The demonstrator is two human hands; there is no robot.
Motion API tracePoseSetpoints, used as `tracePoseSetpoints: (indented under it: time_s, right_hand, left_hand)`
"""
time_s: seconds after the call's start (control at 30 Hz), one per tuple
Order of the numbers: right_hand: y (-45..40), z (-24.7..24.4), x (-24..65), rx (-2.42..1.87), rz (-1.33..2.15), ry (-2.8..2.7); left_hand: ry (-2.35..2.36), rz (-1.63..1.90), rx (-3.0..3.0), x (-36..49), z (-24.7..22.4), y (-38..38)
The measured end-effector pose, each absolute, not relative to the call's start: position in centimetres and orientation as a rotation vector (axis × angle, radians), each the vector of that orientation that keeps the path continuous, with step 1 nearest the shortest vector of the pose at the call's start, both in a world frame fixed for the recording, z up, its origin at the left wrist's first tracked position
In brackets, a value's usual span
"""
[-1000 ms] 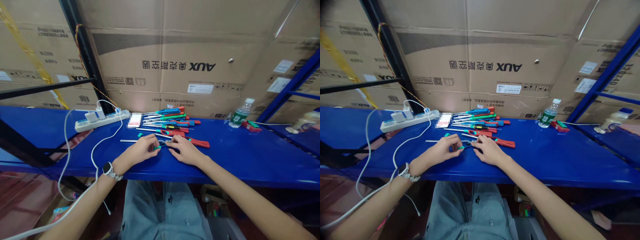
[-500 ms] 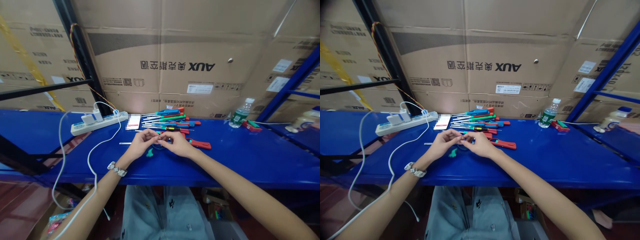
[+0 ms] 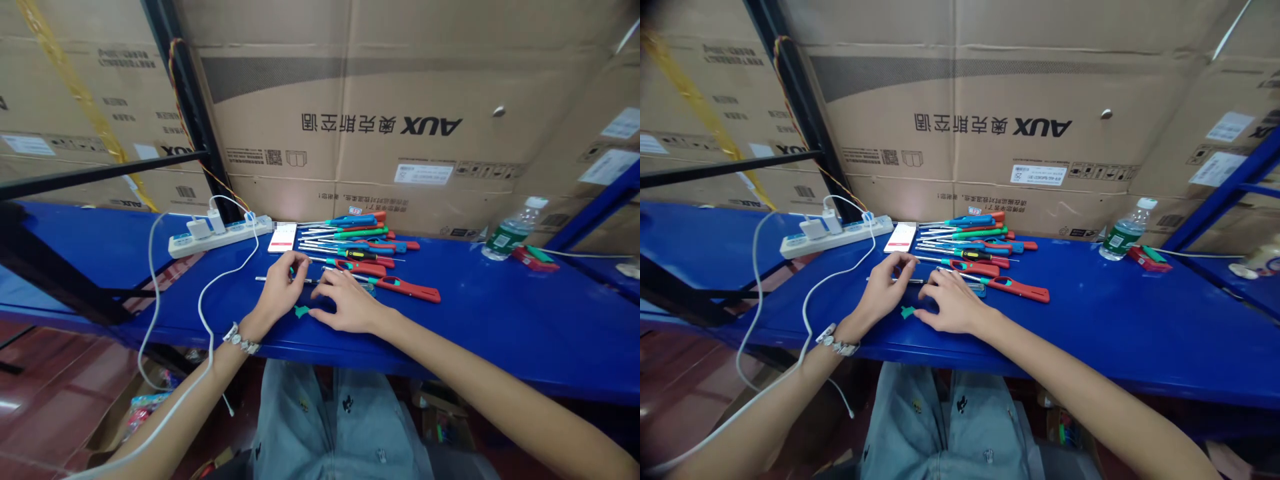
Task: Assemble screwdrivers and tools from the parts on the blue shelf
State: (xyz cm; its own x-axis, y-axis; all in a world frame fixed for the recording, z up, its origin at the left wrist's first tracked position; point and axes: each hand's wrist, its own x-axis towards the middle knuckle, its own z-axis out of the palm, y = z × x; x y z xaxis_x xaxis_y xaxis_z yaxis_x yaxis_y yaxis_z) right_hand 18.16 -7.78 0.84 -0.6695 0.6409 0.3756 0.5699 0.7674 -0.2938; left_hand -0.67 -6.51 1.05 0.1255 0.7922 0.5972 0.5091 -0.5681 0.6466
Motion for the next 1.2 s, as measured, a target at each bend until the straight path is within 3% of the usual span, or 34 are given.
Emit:
tracePoseSetpoints:
  time_s: [0.17, 0.33, 0.63, 1.03, 1.2]
  right_hand:
    - [-6.8, 1.1, 17.2, -0.889, 0.172, -2.621]
    - [-5.3, 1.7, 18.8, -0.926, 0.475, -2.343]
    - [-3.6, 0.6, 19.6, -0.909, 0.764, -1.87]
    - [-4.9, 1.2, 20.6, -0.91, 0.515, -1.966]
    - [-4.8, 0.5, 21.0, -0.944, 0.723, -1.96]
  left_hand:
    - [1.153, 1.14, 2.286, -3.1, 1.0, -8.0]
    - [1.082, 0.847, 2.558, -3.5, 1.0, -8.7]
    - [0.979, 0.984, 2.092, 0.6, 1.0, -5.1]
    - [0.836, 1.154, 1.653, 1.4, -0.1, -3.7]
    - [0.774, 1.121, 1.663, 1.6, -0.2, -4.3]
